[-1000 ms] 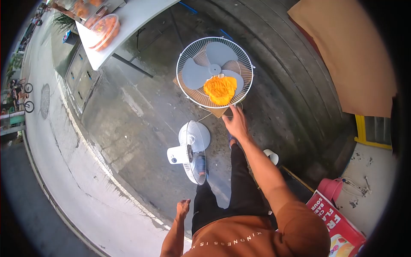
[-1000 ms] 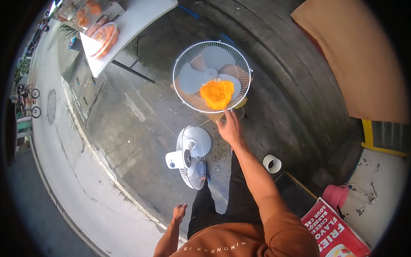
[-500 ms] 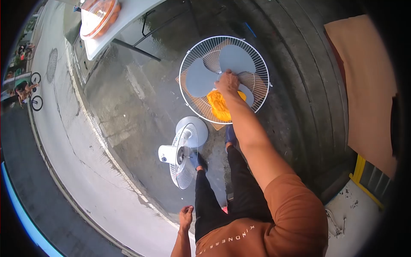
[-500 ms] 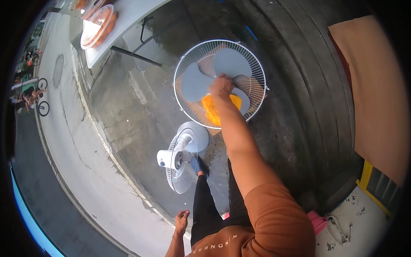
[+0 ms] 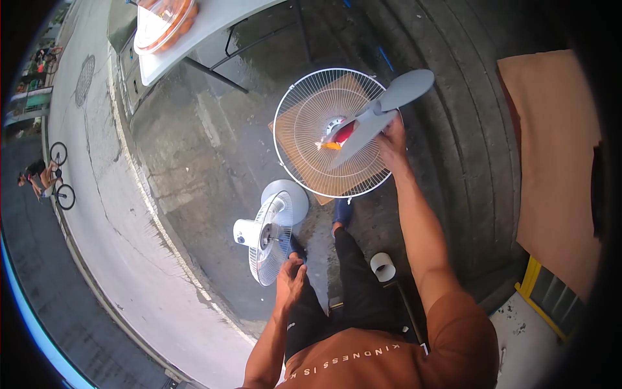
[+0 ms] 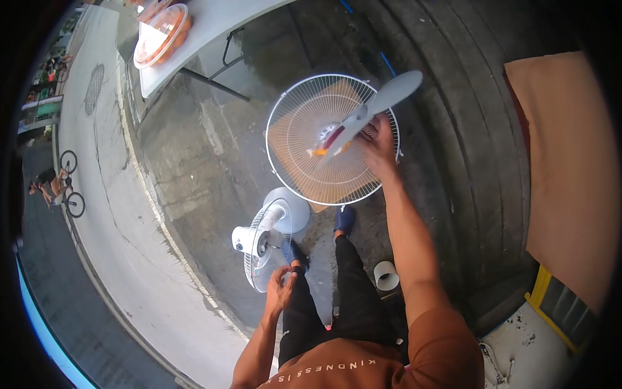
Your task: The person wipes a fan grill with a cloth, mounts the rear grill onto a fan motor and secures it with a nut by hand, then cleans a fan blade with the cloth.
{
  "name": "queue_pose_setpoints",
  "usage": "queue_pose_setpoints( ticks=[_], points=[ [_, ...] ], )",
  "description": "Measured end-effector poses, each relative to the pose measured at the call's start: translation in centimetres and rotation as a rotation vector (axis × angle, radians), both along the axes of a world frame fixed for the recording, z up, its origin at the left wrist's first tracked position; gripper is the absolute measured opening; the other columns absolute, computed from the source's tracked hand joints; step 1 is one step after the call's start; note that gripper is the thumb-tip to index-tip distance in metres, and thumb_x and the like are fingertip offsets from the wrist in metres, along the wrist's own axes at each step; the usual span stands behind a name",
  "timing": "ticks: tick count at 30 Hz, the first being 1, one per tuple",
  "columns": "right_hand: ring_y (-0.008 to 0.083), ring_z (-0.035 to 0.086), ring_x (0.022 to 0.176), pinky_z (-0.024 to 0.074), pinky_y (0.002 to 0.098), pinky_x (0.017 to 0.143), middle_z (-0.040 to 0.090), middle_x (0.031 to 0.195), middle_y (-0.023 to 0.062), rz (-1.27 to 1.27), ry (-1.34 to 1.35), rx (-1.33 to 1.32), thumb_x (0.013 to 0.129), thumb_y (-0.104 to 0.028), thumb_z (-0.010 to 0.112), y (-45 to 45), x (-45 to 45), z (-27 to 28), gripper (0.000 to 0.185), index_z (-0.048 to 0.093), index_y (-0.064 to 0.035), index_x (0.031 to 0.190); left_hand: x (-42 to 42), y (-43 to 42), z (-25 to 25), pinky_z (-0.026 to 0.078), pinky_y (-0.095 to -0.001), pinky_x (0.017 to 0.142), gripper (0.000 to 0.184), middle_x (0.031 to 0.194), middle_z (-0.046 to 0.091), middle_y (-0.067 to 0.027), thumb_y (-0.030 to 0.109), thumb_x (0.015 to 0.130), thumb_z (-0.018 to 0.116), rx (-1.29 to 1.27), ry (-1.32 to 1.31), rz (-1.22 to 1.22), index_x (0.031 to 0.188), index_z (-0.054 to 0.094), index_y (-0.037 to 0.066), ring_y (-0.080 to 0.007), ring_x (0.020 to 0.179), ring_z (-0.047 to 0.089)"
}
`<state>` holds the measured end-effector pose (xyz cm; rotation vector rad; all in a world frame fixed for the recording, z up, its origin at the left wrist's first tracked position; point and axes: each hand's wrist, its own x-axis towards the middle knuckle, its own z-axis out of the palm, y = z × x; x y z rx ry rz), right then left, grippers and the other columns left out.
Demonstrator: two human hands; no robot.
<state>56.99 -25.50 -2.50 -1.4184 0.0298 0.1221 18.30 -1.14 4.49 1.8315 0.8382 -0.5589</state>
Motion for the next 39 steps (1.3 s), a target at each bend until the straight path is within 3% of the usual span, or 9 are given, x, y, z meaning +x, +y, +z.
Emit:
queue_pose_setpoints(
  ticks=[1,2,3,8,14,19,28,34,39],
  points=[
    [0.0191,0.059,0.121,0.0503,0.0364,0.102,0.059,0.136,0.0095,0.002,-0.051,0.015,0.096,-0.018,0.072,-0.6,-0.4,0.0,0.060,0.044,-0.0004,0.145,0.8,-0.3,-0.1,0.046,-0.0467,0.107,0.040,0.124,0.067,-0.0187,0.035,0.097,0.070,-0.010,0.017,-0.014,0.121,0.068,0.002,-0.0339,0.121,0.063],
    [0.0182,0.058,0.121,0.0476,0.0348,0.104,0.059,0.136,0.0070,-0.047,0.141,0.118,0.096,-0.015,0.069,-1.0,-0.9,1.7,0.058,0.046,-0.0039,0.147,1.1,-0.4,-0.1,0.045,-0.0490,0.109,0.043,0.127,0.066,-0.0171,0.039,0.098,0.070,-0.018,0.036,-0.029,0.123,0.068,0.003,-0.0326,0.123,0.062],
    [0.0176,0.058,0.120,0.0483,0.0350,0.103,0.060,0.135,0.0064,-0.023,0.082,0.077,0.096,-0.011,0.065,-2.2,-0.8,0.4,0.049,0.052,-0.0074,0.144,1.2,-0.5,0.0,0.045,-0.0491,0.109,0.043,0.128,0.066,-0.0167,0.038,0.098,0.070,-0.015,0.042,-0.046,0.124,0.067,0.003,-0.0323,0.123,0.062],
    [0.0174,0.059,0.119,0.0486,0.0346,0.102,0.060,0.134,0.0065,-0.072,0.147,0.123,0.096,-0.011,0.066,-5.3,-4.0,-0.2,0.050,0.052,-0.0067,0.144,0.0,0.2,-0.3,0.044,-0.0498,0.110,0.043,0.130,0.067,-0.0157,0.037,0.098,0.070,-0.047,0.039,-0.032,0.124,0.067,0.003,-0.0312,0.124,0.062],
    [0.0173,0.060,0.118,0.0490,0.0342,0.101,0.061,0.132,0.0067,-0.104,0.244,0.092,0.095,-0.010,0.067,-7.0,-11.5,1.0,0.051,0.051,-0.0057,0.144,-2.3,1.4,1.2,0.052,-0.0361,0.096,0.036,0.110,0.071,-0.0155,0.025,0.098,0.070,-0.091,0.135,0.122,0.121,0.067,-0.003,-0.0228,0.103,0.068],
    [0.0172,0.060,0.117,0.0493,0.0338,0.101,0.062,0.131,0.0068,-0.127,0.345,0.044,0.094,-0.009,0.068,-7.9,-21.8,2.6,0.052,0.051,-0.0050,0.144,-4.9,3.3,1.1,0.053,-0.0338,0.094,0.034,0.102,0.073,-0.0118,0.025,0.099,0.070,-0.059,0.106,0.130,0.119,0.068,-0.002,-0.0188,0.101,0.068],
    [0.0169,0.062,0.115,0.0499,0.0331,0.100,0.064,0.129,0.0070,-0.227,0.375,-0.024,0.093,-0.007,0.069,-2.4,-38.8,6.1,0.054,0.051,-0.0036,0.144,-10.3,8.8,-0.8,0.054,-0.0350,0.090,0.031,0.102,0.074,-0.0117,0.024,0.098,0.070,-0.157,-0.002,0.003,0.116,0.071,-0.001,-0.0185,0.096,0.067],
    [0.0168,0.064,0.109,0.0511,0.0335,0.096,0.067,0.120,0.0079,-0.353,0.386,-0.160,0.090,-0.001,0.071,1.3,-40.1,10.9,0.050,0.055,-0.0009,0.137,-14.1,14.8,1.2,0.056,-0.0385,0.091,0.031,0.102,0.075,-0.0142,0.023,0.098,0.069,-0.129,0.017,-0.099,0.115,0.071,-0.003,-0.0209,0.099,0.070],
    [0.0158,0.066,0.105,0.0514,0.0326,0.095,0.069,0.116,0.0090,-0.356,0.457,-0.254,0.089,-0.001,0.073,1.1,-44.1,10.2,0.047,0.056,0.0001,0.133,-16.8,18.0,-0.1,0.053,-0.0330,0.087,0.028,0.096,0.073,-0.0104,0.020,0.098,0.068,-0.118,0.013,-0.112,0.110,0.071,-0.005,-0.0171,0.092,0.067]
  ],
)
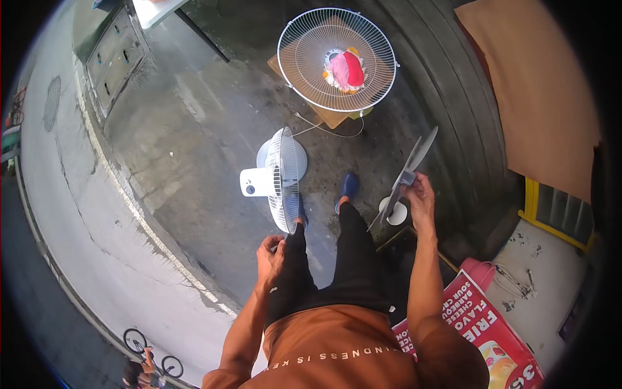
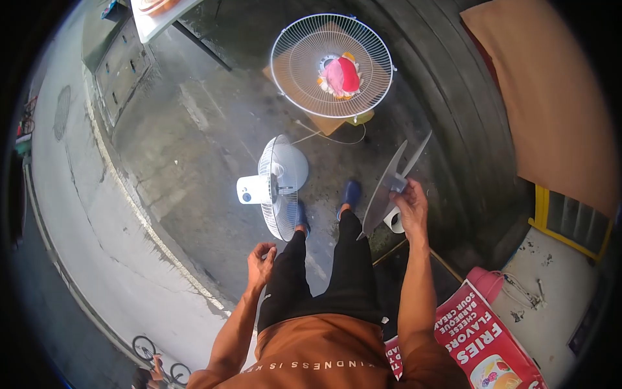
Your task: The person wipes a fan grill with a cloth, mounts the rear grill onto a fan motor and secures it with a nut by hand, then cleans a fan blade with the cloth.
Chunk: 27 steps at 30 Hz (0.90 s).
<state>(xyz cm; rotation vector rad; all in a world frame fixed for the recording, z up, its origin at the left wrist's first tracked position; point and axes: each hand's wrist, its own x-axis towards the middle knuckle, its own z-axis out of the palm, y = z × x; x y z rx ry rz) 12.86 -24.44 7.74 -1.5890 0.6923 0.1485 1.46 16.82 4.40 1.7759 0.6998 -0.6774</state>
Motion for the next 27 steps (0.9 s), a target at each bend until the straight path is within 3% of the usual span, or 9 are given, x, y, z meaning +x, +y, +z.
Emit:
queue_pose_setpoints(
  ticks=[1,4,5,7,11,13,16,22,27],
  points=[
    [0.0156,0.066,0.104,0.0515,0.0323,0.094,0.069,0.116,0.0089,-0.024,0.015,0.017,0.089,-0.001,0.073,0.0,-1.2,-1.2,0.047,0.056,0.0000,0.133,-0.1,0.0,-0.4,0.053,-0.0318,0.086,0.028,0.095,0.073,-0.0096,0.020,0.099,0.068,0.013,-0.001,-0.012,0.110,0.071,-0.005,-0.0160,0.091,0.067],
    [0.0158,0.067,0.105,0.0524,0.0327,0.090,0.070,0.112,0.0063,-0.048,0.145,0.053,0.089,-0.002,0.072,1.4,-3.7,-2.1,0.045,0.057,-0.0011,0.132,-0.7,-2.0,-3.9,0.053,-0.0271,0.085,0.028,0.096,0.073,-0.0076,0.022,0.101,0.068,-0.326,0.105,0.092,0.111,0.072,-0.004,-0.0135,0.090,0.067],
    [0.0162,0.067,0.105,0.0529,0.0334,0.091,0.070,0.112,0.0057,-0.070,0.138,0.091,0.090,-0.001,0.071,2.2,-4.5,-2.7,0.045,0.057,-0.0017,0.132,-0.8,-3.6,-5.3,0.054,-0.0249,0.088,0.029,0.099,0.073,-0.0060,0.025,0.102,0.069,-0.484,0.132,0.211,0.113,0.073,-0.002,-0.0131,0.093,0.069],
    [0.0174,0.066,0.110,0.0539,0.0358,0.097,0.068,0.118,0.0052,-0.078,0.152,0.144,0.091,0.001,0.068,2.6,-6.8,-4.4,0.044,0.057,-0.0033,0.133,1.1,-6.8,-6.2,0.054,-0.0297,0.099,0.033,0.112,0.071,-0.0081,0.025,0.103,0.068,-0.651,0.256,0.385,0.120,0.070,-0.003,-0.0180,0.105,0.068],
    [0.0169,0.061,0.117,0.0521,0.0346,0.099,0.063,0.127,0.0044,-0.059,0.156,0.155,0.094,0.002,0.064,2.3,-10.0,-6.5,0.044,0.056,-0.0048,0.137,4.9,-11.8,-14.3,0.039,-0.0391,0.120,0.061,0.158,0.043,-0.0185,0.026,0.106,0.060,-0.766,0.275,0.874,0.153,0.039,-0.005,-0.0281,0.140,0.048],
    [0.0165,0.060,0.119,0.0510,0.0338,0.100,0.062,0.128,0.0036,-0.081,0.168,0.119,0.097,0.000,0.064,1.2,-11.6,-6.9,0.044,0.055,-0.0056,0.139,6.9,-12.7,-19.6,0.036,-0.0418,0.122,0.070,0.164,0.035,-0.0199,0.031,0.108,0.057,-0.735,0.229,1.103,0.160,0.025,-0.005,-0.0306,0.145,0.043],
    [0.0145,0.059,0.120,0.0489,0.0315,0.101,0.060,0.132,0.0029,-0.153,0.228,0.094,0.101,-0.012,0.067,-1.9,-13.8,-8.4,0.046,0.053,-0.0068,0.144,9.4,-12.7,-24.5,0.035,-0.0461,0.124,0.062,0.162,0.038,-0.0193,0.029,0.110,0.051,-0.669,0.141,1.400,0.158,0.028,-0.003,-0.0324,0.147,0.042],
    [0.0149,0.057,0.123,0.0465,0.0330,0.105,0.060,0.135,0.0051,-0.103,0.290,0.077,0.101,-0.021,0.069,-7.7,-15.6,-10.1,0.052,0.051,-0.0042,0.146,10.3,-11.6,-26.9,0.044,-0.0477,0.118,0.047,0.151,0.051,-0.0153,0.022,0.113,0.041,-0.745,-0.045,1.405,0.154,0.037,-0.001,-0.0303,0.139,0.051],
    [0.0139,0.059,0.120,0.0471,0.0321,0.103,0.061,0.133,0.0044,-0.074,0.255,0.080,0.101,-0.019,0.068,-9.3,-15.0,-11.4,0.049,0.053,-0.0036,0.144,9.1,-11.4,-29.5,0.051,-0.0435,0.109,0.050,0.145,0.054,-0.0151,0.025,0.103,0.067,-0.604,-0.015,1.328,0.142,0.051,-0.001,-0.0272,0.128,0.057]
  ],
)
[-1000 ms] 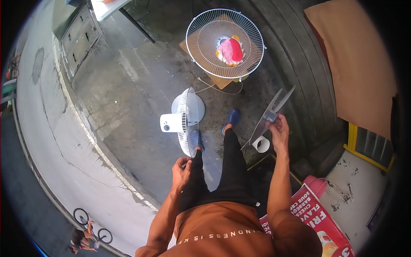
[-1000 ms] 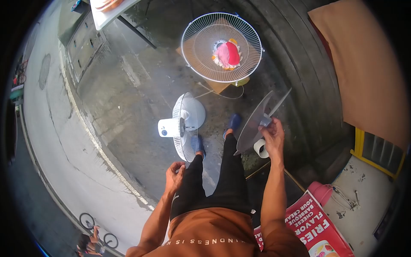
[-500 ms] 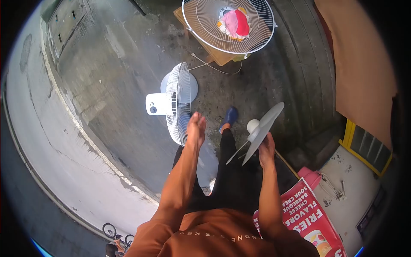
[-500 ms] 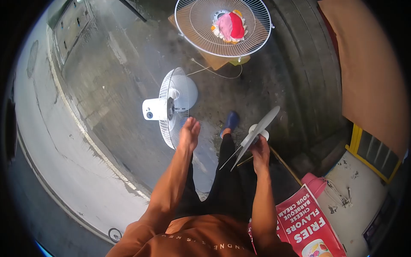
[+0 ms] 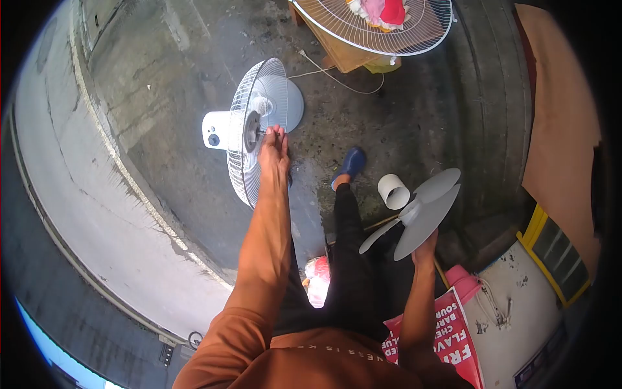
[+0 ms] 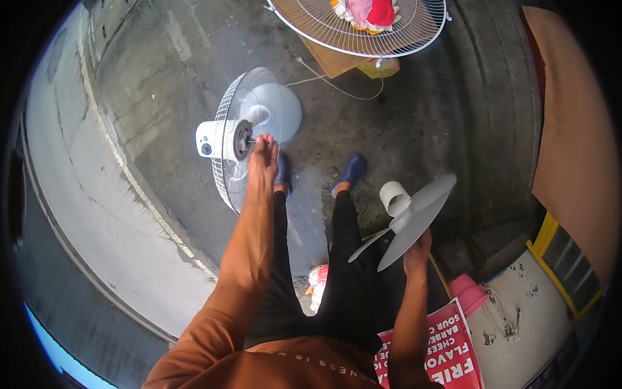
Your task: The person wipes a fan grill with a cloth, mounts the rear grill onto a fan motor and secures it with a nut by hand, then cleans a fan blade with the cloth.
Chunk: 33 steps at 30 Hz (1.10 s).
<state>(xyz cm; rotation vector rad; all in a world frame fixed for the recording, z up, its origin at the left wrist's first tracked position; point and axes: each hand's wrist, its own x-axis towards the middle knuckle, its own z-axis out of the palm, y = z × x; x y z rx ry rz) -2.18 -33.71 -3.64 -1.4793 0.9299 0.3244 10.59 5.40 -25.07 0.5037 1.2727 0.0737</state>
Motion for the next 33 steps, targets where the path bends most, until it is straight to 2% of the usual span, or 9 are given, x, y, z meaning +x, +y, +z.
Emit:
queue_pose_setpoints(
  ticks=[2,5,11,14,19,23,25,29,33],
  points=[
    [0.0136,0.059,0.119,0.0474,0.0321,0.102,0.061,0.132,0.0042,0.008,0.001,0.017,0.100,-0.018,0.068,-0.1,0.2,-0.1,0.049,0.053,-0.0034,0.144,0.3,0.0,0.0,0.053,-0.0421,0.103,0.058,0.143,0.055,-0.0145,0.030,0.096,0.078,0.026,0.137,-0.002,0.140,0.054,0.000,-0.0250,0.122,0.058],
    [0.0129,0.059,0.118,0.0478,0.0317,0.101,0.061,0.131,0.0038,0.000,0.029,0.055,0.099,-0.017,0.069,0.1,0.5,-0.2,0.049,0.054,-0.0029,0.143,1.3,-0.6,2.6,0.047,-0.0494,0.110,0.082,0.147,0.051,-0.0151,0.042,0.088,0.084,0.037,0.251,-0.052,0.149,0.044,0.003,-0.0297,0.138,0.049],
    [0.0129,0.059,0.118,0.0480,0.0320,0.100,0.061,0.129,0.0033,0.012,0.004,0.061,0.096,-0.017,0.073,3.3,1.5,-1.9,0.051,0.054,-0.0025,0.142,-0.6,-0.2,3.3,0.042,-0.0510,0.114,0.069,0.152,0.049,-0.0126,0.037,0.097,0.075,-0.034,0.027,-0.051,0.149,0.045,0.004,-0.0301,0.142,0.045],
    [0.0125,0.058,0.116,0.0472,0.0315,0.100,0.061,0.126,0.0026,0.034,0.029,0.117,0.092,-0.026,0.079,4.5,1.8,-2.1,0.059,0.053,-0.0024,0.140,-1.4,0.4,1.8,0.042,-0.0501,0.114,0.060,0.155,0.046,-0.0119,0.033,0.102,0.068,-0.022,-0.121,-0.171,0.149,0.045,0.003,-0.0297,0.145,0.042],
    [0.0117,0.058,0.110,0.0483,0.0309,0.096,0.061,0.119,0.0018,0.073,0.027,0.119,0.093,-0.038,0.078,5.2,1.3,-2.6,0.061,0.055,-0.0028,0.137,-0.2,-0.4,0.2,0.044,-0.0485,0.113,0.062,0.157,0.044,-0.0133,0.033,0.102,0.068,0.005,0.082,-0.053,0.150,0.043,0.002,-0.0285,0.148,0.038],
    [0.0108,0.058,0.107,0.0488,0.0305,0.093,0.061,0.116,0.0008,0.122,0.044,0.088,0.094,-0.041,0.077,5.2,1.2,-2.4,0.061,0.055,-0.0033,0.135,1.7,-1.0,3.7,0.044,-0.0477,0.112,0.063,0.157,0.044,-0.0133,0.034,0.101,0.069,-0.082,0.280,-0.026,0.149,0.045,0.002,-0.0276,0.148,0.037],
    [0.0102,0.058,0.106,0.0495,0.0305,0.091,0.060,0.115,0.0002,0.113,0.037,0.090,0.094,-0.042,0.077,5.5,1.5,-2.1,0.061,0.055,-0.0035,0.135,0.9,-0.9,4.3,0.044,-0.0485,0.112,0.056,0.154,0.047,-0.0129,0.031,0.102,0.067,-0.031,0.201,-0.086,0.146,0.047,0.003,-0.0279,0.146,0.040],
    [0.0107,0.059,0.106,0.0508,0.0293,0.089,0.060,0.114,0.0013,0.171,-0.063,0.070,0.094,-0.025,0.074,5.9,2.7,-2.6,0.052,0.054,-0.0032,0.136,-1.3,-0.1,3.3,0.044,-0.0487,0.113,0.041,0.145,0.057,-0.0116,0.023,0.105,0.062,-0.058,-0.034,-0.061,0.140,0.051,0.005,-0.0281,0.137,0.051],
    [0.0147,0.061,0.108,0.0523,0.0300,0.091,0.060,0.115,0.0045,0.223,-0.265,0.007,0.087,0.000,0.070,7.6,8.4,0.8,0.056,0.051,-0.0016,0.140,-1.3,0.5,1.3,0.047,-0.0440,0.111,0.029,0.133,0.065,-0.0092,0.018,0.106,0.059,0.012,-0.024,-0.106,0.133,0.057,0.006,-0.0260,0.123,0.061]
  ],
)
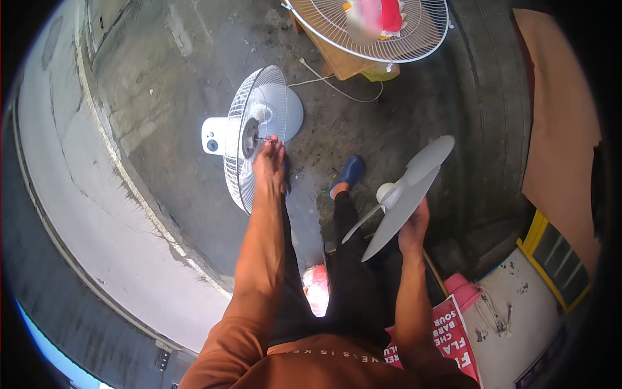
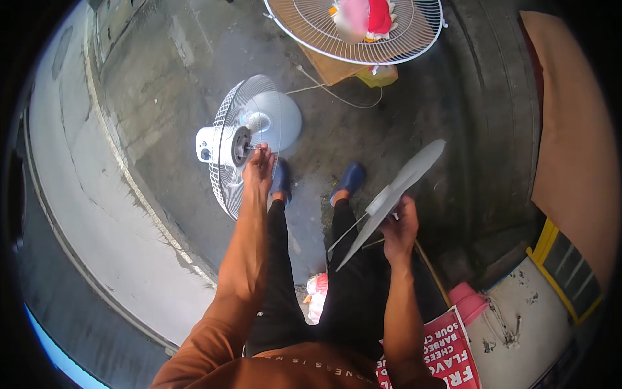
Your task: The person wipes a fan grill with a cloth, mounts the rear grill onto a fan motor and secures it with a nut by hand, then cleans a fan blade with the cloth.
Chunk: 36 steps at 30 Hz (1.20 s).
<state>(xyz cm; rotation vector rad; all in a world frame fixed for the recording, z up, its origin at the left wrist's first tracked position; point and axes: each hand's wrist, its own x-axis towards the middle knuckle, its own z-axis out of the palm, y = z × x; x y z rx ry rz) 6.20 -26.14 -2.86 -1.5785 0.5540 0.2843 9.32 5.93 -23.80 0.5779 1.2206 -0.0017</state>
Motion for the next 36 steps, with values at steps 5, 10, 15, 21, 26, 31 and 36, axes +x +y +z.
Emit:
queue_pose_setpoints(
  ticks=[5,10,15,21,26,31,36],
  points=[
    [0.0204,0.064,0.109,0.0535,0.0364,0.095,0.063,0.124,0.0123,0.082,-0.355,-0.317,0.082,0.007,0.076,2.0,14.9,3.7,0.067,0.048,0.0038,0.142,0.3,-0.2,-1.4,0.052,-0.0393,0.105,0.035,0.126,0.067,-0.0115,0.026,0.102,0.068,0.085,0.132,-0.022,0.128,0.061,0.003,-0.0241,0.113,0.064],
    [0.0340,0.066,0.111,0.0530,0.0434,0.096,0.066,0.121,0.0190,0.265,-0.670,-0.982,0.074,-0.029,0.084,4.8,30.5,2.1,0.065,0.064,-0.0025,0.130,0.2,-1.2,2.7,0.056,-0.0386,0.093,0.051,0.119,0.064,-0.0111,0.033,0.097,0.075,0.013,0.251,-0.138,0.132,0.056,0.001,-0.0234,0.105,0.064],
    [0.0410,0.052,0.132,0.0447,0.0447,0.113,0.057,0.138,0.0236,0.477,-0.552,-1.159,0.073,-0.017,0.080,7.5,37.5,-1.7,0.076,0.054,-0.0029,0.143,-4.3,-2.9,12.0,0.057,-0.0323,0.082,0.032,0.107,0.067,-0.0075,0.025,0.101,0.069,0.095,-0.038,-0.659,0.120,0.061,0.001,-0.0171,0.093,0.066],
    [0.0393,0.051,0.136,0.0421,0.0447,0.116,0.054,0.144,0.0241,0.365,-0.782,-0.960,0.080,-0.012,0.076,10.8,34.5,-3.7,0.070,0.053,0.0001,0.145,-6.9,2.8,20.4,0.056,-0.0270,0.066,0.019,0.085,0.069,-0.0091,0.019,0.104,0.065,0.590,-0.169,-0.427,0.105,0.065,0.000,-0.0148,0.071,0.067],
    [0.0326,0.071,0.091,0.0565,0.0406,0.083,0.072,0.108,0.0197,0.394,-0.427,-0.380,0.096,-0.022,0.068,16.1,20.4,-5.1,0.030,0.068,0.0016,0.114,-3.2,11.8,17.1,0.052,-0.0246,0.064,0.026,0.085,0.060,-0.0022,0.026,0.104,0.067,0.798,0.022,-0.347,0.108,0.066,0.001,-0.0088,0.074,0.058],
    [0.0464,0.064,0.110,0.0505,0.0512,0.095,0.068,0.115,0.0274,0.663,0.010,-0.430,0.100,-0.030,0.064,20.4,10.5,-14.2,0.033,0.068,0.0007,0.111,0.9,16.5,8.2,0.054,-0.0423,0.081,0.035,0.110,0.062,-0.0187,0.029,0.098,0.071,1.409,0.113,-1.058,0.113,0.064,-0.002,-0.0309,0.091,0.064],
    [0.0480,0.065,0.101,0.0488,0.0558,0.086,0.071,0.101,0.0251,0.777,0.165,-0.331,0.104,-0.040,0.055,24.2,8.4,-19.1,0.039,0.068,-0.0037,0.101,3.3,17.9,6.3,0.055,-0.0530,0.082,0.028,0.111,0.059,-0.0259,0.020,0.096,0.071,1.430,0.192,-1.379,0.105,0.058,-0.003,-0.0464,0.092,0.065]
  ],
)
